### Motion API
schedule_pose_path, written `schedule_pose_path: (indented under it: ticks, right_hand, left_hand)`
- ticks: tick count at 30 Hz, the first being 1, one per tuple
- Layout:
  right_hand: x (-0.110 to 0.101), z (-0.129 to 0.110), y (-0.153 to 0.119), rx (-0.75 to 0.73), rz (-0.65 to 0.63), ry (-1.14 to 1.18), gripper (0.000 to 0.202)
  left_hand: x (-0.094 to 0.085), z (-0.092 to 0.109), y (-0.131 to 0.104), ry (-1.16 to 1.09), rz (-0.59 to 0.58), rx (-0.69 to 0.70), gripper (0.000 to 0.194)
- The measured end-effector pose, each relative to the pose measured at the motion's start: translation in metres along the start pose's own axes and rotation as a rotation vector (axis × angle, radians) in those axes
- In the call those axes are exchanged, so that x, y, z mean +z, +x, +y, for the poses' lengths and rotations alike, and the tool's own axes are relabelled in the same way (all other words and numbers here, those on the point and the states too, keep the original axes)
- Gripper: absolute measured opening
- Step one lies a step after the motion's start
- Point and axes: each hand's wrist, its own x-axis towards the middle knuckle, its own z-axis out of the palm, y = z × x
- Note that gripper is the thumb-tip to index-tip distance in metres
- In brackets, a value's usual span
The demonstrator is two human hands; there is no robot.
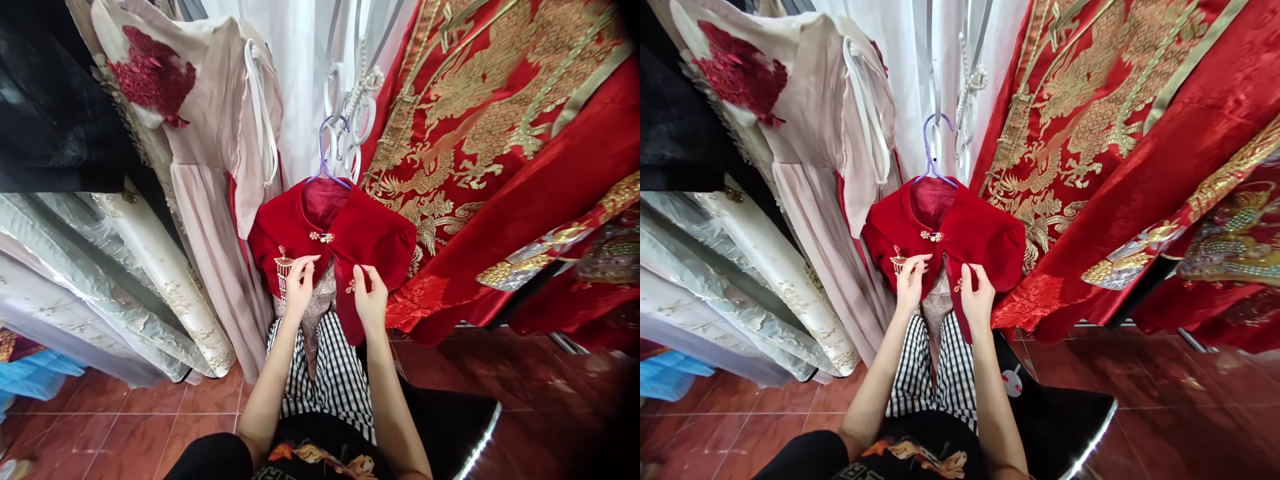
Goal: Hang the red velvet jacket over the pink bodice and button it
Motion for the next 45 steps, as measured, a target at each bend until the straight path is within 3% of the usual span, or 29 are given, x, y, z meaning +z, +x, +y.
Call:
schedule_pose_path:
  ticks: [4, 7, 9, 13, 16, 19, 24, 30, 35, 40, 45]
  right_hand:
    - [-0.009, -0.032, -0.003, 0.019, -0.166, 0.099, 0.027]
    - [-0.002, -0.038, -0.011, 0.037, -0.275, 0.155, 0.023]
    - [0.007, -0.032, -0.015, 0.053, -0.319, 0.167, 0.024]
    - [0.025, -0.012, -0.018, 0.097, -0.286, 0.119, 0.029]
    - [0.031, -0.004, -0.018, 0.139, -0.224, 0.06, 0.042]
    - [0.027, -0.004, -0.018, 0.103, -0.264, -0.002, 0.051]
    - [0.011, -0.004, -0.017, 0.04, -0.34, -0.157, 0.041]
    - [0.007, -0.008, -0.022, -0.101, -0.391, -0.058, 0.068]
    - [0.031, -0.023, -0.018, -0.276, -0.46, 0.062, 0.034]
    - [0.066, -0.028, 0.001, -0.31, -0.424, 0.103, 0.027]
    - [0.087, -0.02, 0.012, -0.246, -0.341, 0.126, 0.023]
  left_hand:
    - [0.006, -0.001, 0.003, 0.125, -0.195, 0.119, 0.031]
    - [0.006, -0.007, -0.002, 0.127, -0.182, 0.09, 0.027]
    - [0.0, -0.011, -0.005, 0.145, -0.045, 0.066, 0.023]
    - [-0.02, -0.022, -0.002, 0.239, 0.402, 0.009, 0.014]
    - [-0.033, -0.029, 0.008, 0.313, 0.542, -0.021, 0.021]
    - [-0.038, -0.034, 0.017, 0.359, 0.485, -0.014, 0.024]
    - [-0.034, -0.036, 0.021, 0.409, 0.477, -0.001, 0.019]
    - [-0.036, -0.023, 0.018, 0.279, 0.516, -0.077, 0.023]
    - [-0.043, -0.007, 0.02, 0.159, 0.481, -0.031, 0.021]
    - [-0.048, -0.001, 0.02, -0.198, 0.387, -0.213, 0.031]
    - [-0.05, 0.001, 0.015, -0.27, 0.346, -0.264, 0.033]
